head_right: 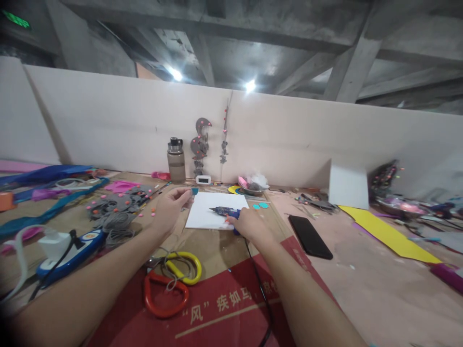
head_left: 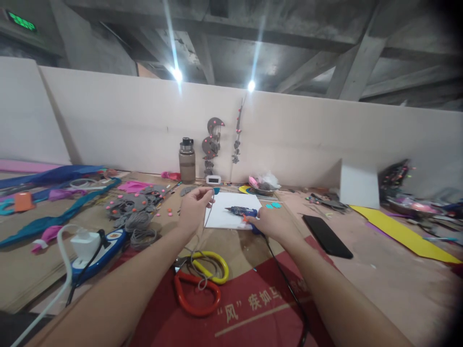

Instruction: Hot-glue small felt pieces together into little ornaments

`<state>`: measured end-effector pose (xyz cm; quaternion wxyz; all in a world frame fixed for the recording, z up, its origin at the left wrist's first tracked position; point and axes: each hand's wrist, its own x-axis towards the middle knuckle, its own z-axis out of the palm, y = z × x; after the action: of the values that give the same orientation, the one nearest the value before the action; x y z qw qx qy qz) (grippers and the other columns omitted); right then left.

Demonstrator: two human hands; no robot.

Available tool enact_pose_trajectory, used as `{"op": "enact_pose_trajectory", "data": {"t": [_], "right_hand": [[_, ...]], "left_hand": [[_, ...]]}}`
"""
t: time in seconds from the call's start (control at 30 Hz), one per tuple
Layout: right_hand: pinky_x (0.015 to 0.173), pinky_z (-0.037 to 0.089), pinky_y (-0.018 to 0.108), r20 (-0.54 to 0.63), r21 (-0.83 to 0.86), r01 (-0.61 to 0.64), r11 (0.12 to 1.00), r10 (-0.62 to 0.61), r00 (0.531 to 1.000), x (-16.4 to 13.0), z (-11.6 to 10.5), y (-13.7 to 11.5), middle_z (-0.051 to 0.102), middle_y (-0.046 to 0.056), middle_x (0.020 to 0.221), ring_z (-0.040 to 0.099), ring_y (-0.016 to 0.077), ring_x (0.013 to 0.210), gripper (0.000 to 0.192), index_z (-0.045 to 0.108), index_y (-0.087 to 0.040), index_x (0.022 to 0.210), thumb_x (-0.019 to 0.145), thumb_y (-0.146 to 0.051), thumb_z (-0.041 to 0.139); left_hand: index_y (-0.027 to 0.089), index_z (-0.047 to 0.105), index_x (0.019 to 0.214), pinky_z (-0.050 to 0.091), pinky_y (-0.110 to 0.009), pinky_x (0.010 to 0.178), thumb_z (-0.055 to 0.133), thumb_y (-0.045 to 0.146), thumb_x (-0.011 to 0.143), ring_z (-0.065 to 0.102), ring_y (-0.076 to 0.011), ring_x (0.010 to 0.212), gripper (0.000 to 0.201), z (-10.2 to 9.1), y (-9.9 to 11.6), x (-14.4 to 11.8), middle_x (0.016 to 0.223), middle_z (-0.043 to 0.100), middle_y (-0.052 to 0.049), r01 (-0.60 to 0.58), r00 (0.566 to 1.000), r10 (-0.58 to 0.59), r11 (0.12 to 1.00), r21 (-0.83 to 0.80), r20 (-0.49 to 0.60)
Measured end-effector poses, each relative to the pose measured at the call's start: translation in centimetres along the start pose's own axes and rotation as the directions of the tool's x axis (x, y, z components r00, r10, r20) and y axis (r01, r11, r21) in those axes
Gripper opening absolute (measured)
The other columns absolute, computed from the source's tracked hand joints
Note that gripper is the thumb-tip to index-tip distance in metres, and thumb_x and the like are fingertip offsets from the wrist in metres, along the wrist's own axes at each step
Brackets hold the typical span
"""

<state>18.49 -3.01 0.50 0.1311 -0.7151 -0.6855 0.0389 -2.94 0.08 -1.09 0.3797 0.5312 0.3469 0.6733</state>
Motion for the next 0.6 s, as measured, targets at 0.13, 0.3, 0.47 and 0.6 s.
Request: {"op": "enact_pose_trajectory", "data": {"t": [0.13,0.3,0.47,0.6], "right_hand": [[0.065,0.042,0.029,0.025,0.074,-0.018,0.997,0.017,1.000,0.7,2.6,0.3,0.067,0.019,0.095,0.063,0.0270,0.085,0.028,0.065,-0.010,0.091,0.074,-0.031,0.057],[0.058,0.044,0.027,0.036,0.177,-0.109,0.978,0.104,0.994,1.9,3.3,0.4,0.067,0.016,0.092,0.064,0.0245,0.079,0.030,0.063,-0.012,0.093,0.074,-0.033,0.052],[0.057,0.050,0.025,-0.208,0.652,0.104,0.751,0.046,0.977,1.0,2.1,-1.1,0.063,0.009,0.099,0.063,0.0151,0.070,0.034,0.049,-0.016,0.109,0.075,-0.023,0.044],[0.055,0.052,0.024,-0.348,0.817,0.351,0.458,-0.094,0.933,-0.9,1.7,-3.3,0.059,0.005,0.103,0.062,0.0127,0.074,0.033,0.044,-0.020,0.109,0.076,-0.022,0.045]], "left_hand": [[0.014,0.066,0.085,0.040,-0.021,0.054,0.066,0.043,0.069,0.052,-0.0093,0.060,0.033,-0.1,-0.3,0.2,0.070,0.061,-0.002,-0.007,1.000,0.007,1.000,0.016,-0.003],[0.013,0.067,0.086,0.036,-0.019,0.051,0.067,0.043,0.069,0.047,-0.0073,0.055,0.034,-0.1,-0.5,0.2,0.065,0.059,0.000,0.022,0.999,-0.023,1.000,0.012,0.040],[0.013,0.067,0.084,0.034,-0.020,0.050,0.067,0.042,0.069,0.047,-0.0073,0.055,0.032,-0.2,-0.5,0.4,0.065,0.059,0.000,0.055,0.998,-0.055,0.998,-0.009,0.025],[0.012,0.067,0.079,0.031,-0.020,0.048,0.068,0.040,0.068,0.042,-0.0066,0.050,0.029,-0.2,-0.1,0.5,0.058,0.055,0.001,0.072,0.997,-0.071,0.997,-0.023,0.001]]}}
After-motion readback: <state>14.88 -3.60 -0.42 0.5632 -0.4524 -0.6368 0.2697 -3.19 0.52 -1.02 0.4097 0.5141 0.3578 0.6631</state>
